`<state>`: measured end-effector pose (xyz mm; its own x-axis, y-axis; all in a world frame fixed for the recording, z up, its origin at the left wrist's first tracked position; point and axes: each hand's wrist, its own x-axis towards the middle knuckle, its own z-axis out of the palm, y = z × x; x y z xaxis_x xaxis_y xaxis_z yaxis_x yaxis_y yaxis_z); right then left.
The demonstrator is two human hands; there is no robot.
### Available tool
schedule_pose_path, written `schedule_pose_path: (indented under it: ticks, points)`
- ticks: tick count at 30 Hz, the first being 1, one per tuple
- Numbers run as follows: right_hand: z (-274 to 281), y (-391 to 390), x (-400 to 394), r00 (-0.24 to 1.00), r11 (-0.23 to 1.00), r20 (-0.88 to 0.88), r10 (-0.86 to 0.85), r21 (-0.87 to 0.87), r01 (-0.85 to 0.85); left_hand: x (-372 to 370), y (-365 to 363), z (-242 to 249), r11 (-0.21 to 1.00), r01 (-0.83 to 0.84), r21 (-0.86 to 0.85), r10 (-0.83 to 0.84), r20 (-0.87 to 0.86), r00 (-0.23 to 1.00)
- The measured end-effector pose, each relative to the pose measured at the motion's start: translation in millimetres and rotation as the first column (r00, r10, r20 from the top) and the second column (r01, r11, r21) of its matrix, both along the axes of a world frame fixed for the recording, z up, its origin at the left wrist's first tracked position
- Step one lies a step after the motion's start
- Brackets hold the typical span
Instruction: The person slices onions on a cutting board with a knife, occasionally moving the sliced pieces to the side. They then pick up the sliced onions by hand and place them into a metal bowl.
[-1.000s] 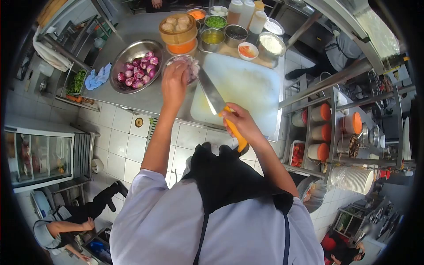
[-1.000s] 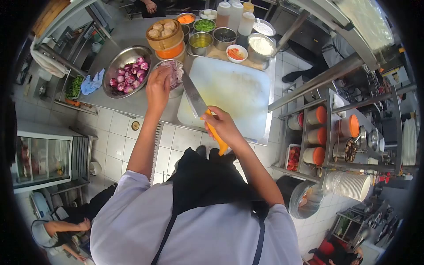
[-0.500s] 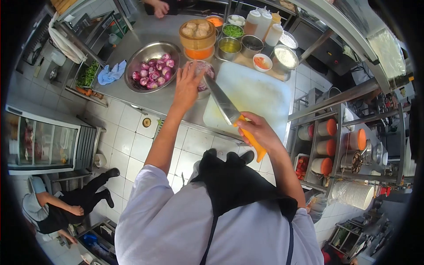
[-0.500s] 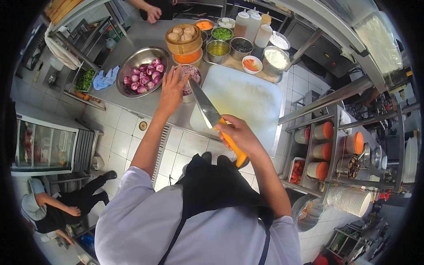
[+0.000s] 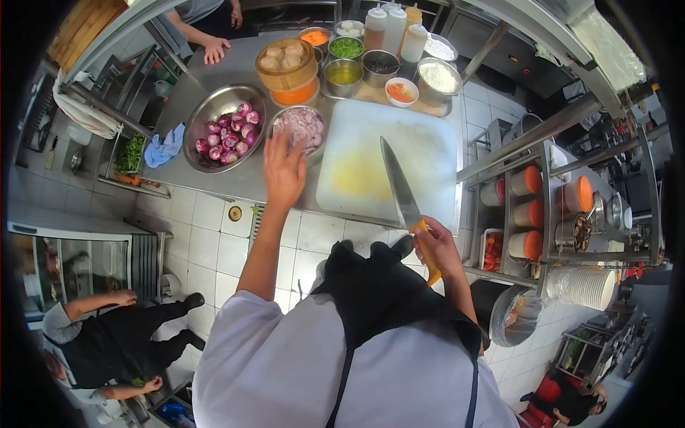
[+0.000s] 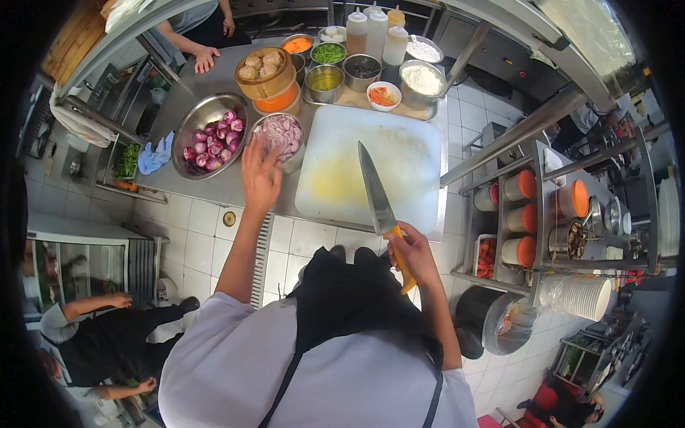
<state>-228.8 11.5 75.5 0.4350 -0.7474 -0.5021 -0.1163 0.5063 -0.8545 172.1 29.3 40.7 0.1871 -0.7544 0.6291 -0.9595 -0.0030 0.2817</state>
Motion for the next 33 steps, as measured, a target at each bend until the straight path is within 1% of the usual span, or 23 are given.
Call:
schedule_pose_path:
  ticks: [3,6,9,12,15,16,19,20,21,22,25,28,31,32,33]
  points:
    - [-3,0,-1,1.0,1.0,-0.003,-0.014,0.008,0.014,-6,9,-14,0.99,0.008,0.139,-0.013,0.034,0.999]
    - [-4,-2,1,1.0,1.0,0.0,-0.02,-0.013,0.02,1,12,-17,0.988,0.032,0.151,-0.029,-0.02,0.999]
    - [-7,-2,4,1.0,0.999,-0.002,-0.005,-0.04,0.004,12,9,-12,0.999,-0.027,0.042,0.03,-0.059,0.998]
    - [-12,-2,7,1.0,0.999,0.0,0.025,-0.047,-0.025,23,5,-2,0.998,-0.057,-0.003,0.057,-0.04,0.998]
    - [-19,-2,7,0.999,0.998,0.005,0.043,-0.043,-0.043,43,10,-1,0.976,-0.214,-0.047,0.211,-0.063,0.975]
    - [-20,-3,8,0.999,0.998,0.011,0.047,-0.042,-0.046,56,12,-1,0.933,-0.324,-0.159,0.316,-0.074,0.946]
    - [-20,-3,4,1.0,0.999,0.012,0.023,-0.034,-0.023,126,30,-19,0.799,-0.596,-0.081,0.591,-0.078,0.803]
    - [-23,-5,2,0.999,1.0,0.036,0.012,-0.004,-0.012,154,34,-25,0.822,-0.564,0.083,0.569,-0.078,0.818]
    - [-27,-5,0,1.0,1.0,0.024,0.011,-0.001,-0.011,182,37,-31,0.821,-0.515,0.246,0.548,-0.084,0.832]
    - [-32,-6,-3,1.0,1.0,0.012,0.009,0.001,-0.009,192,38,-27,0.797,-0.452,0.4,0.527,-0.097,0.844]
    - [-49,-6,-8,0.999,1.0,-0.046,0.023,-0.002,-0.023,191,33,-18,0.768,-0.393,0.506,0.453,0.005,0.891]
    - [-64,-3,-10,0.997,0.999,-0.07,0.038,-0.01,-0.039,205,7,-35,0.796,-0.544,0.265,0.519,0.163,0.839]
    - [-72,3,-11,0.993,0.999,-0.108,0.045,-0.008,-0.046,226,-6,-49,0.764,-0.488,0.421,0.449,0.196,0.872]
    - [-74,3,-11,0.991,0.999,-0.127,0.047,-0.01,-0.048,228,-10,-55,0.778,-0.494,0.389,0.444,0.216,0.87]
    - [-78,3,-13,0.991,0.998,-0.122,0.048,-0.02,-0.051,222,-15,-47,0.792,-0.498,0.353,0.44,0.235,0.867]
